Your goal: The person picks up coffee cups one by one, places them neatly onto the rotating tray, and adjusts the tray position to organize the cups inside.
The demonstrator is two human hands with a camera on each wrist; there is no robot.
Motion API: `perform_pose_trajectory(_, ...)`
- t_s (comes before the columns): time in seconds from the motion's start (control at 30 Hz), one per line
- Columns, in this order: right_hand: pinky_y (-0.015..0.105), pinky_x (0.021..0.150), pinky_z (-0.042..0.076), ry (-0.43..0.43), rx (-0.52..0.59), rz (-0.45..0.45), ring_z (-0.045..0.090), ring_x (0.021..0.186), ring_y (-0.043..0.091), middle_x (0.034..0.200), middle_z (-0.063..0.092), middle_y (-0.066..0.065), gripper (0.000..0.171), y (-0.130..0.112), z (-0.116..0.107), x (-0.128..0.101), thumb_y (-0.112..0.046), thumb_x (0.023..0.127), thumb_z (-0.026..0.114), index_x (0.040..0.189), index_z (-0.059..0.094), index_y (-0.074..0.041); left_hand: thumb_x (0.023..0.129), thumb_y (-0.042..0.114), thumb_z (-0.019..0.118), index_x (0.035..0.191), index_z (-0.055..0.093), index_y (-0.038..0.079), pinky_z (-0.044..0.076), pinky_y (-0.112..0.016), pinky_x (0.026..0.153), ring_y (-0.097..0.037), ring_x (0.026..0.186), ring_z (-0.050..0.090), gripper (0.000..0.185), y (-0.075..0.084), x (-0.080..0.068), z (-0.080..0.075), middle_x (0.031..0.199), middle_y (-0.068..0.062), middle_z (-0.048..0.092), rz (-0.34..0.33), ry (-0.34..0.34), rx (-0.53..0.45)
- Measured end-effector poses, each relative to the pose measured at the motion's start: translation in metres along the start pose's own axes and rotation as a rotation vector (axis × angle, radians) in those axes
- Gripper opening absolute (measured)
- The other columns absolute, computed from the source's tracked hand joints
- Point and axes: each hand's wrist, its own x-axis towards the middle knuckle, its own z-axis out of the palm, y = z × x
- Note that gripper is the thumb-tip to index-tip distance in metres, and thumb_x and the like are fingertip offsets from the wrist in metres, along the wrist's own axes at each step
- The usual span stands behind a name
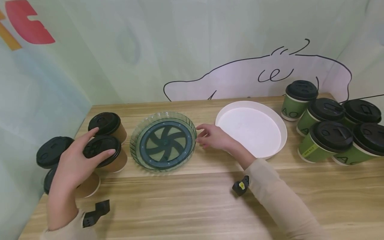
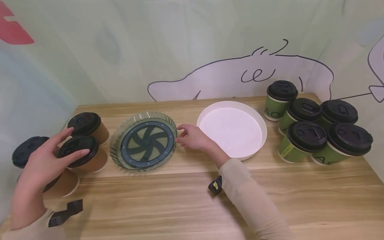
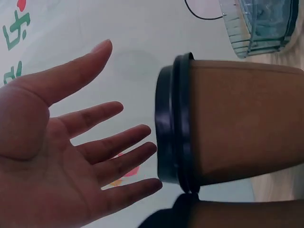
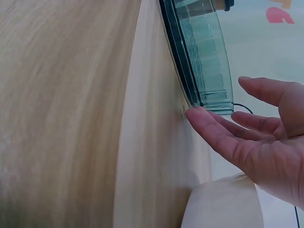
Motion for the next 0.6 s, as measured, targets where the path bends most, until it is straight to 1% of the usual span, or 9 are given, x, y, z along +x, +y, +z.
perform_pose_trajectory(0.17,0.030,0.068,0.054,0.003,0.025,0.003,0.064,0.081,0.025,0.108,0.057,0.020,0.054,0.002,0.003,0.001,-0.007,0.089,0.059,0.137,0.036,-0.002,0.085,0.046,0.059,0.147,0.015,0.008,0.021,-0.070,0.088,-0.055,0.125,0.014,0.085,-0.010,0.002,0.001,0.144,-0.031,0.015,-0.033,-0.023,0.004)
perform_pose_trajectory(0.37,0.030,0.068,0.054,0.016,0.037,0.013,0.064,0.080,0.024,0.108,0.058,0.019,0.054,0.003,0.005,0.003,-0.006,0.088,0.059,0.137,0.036,-0.003,0.084,0.045,0.062,0.146,0.015,0.006,0.021,-0.069,0.089,-0.054,0.126,0.014,0.087,-0.017,0.005,0.002,0.143,-0.032,0.015,-0.030,-0.034,0.005)
perform_pose_trajectory(0.6,0.029,0.067,0.054,0.018,0.038,0.001,0.064,0.078,0.024,0.107,0.058,0.019,0.054,0.004,0.006,0.004,-0.005,0.088,0.059,0.137,0.035,-0.002,0.082,0.045,0.064,0.146,0.015,0.006,0.021,-0.069,0.089,-0.054,0.126,0.013,0.089,-0.021,0.007,0.003,0.144,-0.032,0.014,-0.034,-0.033,0.008)
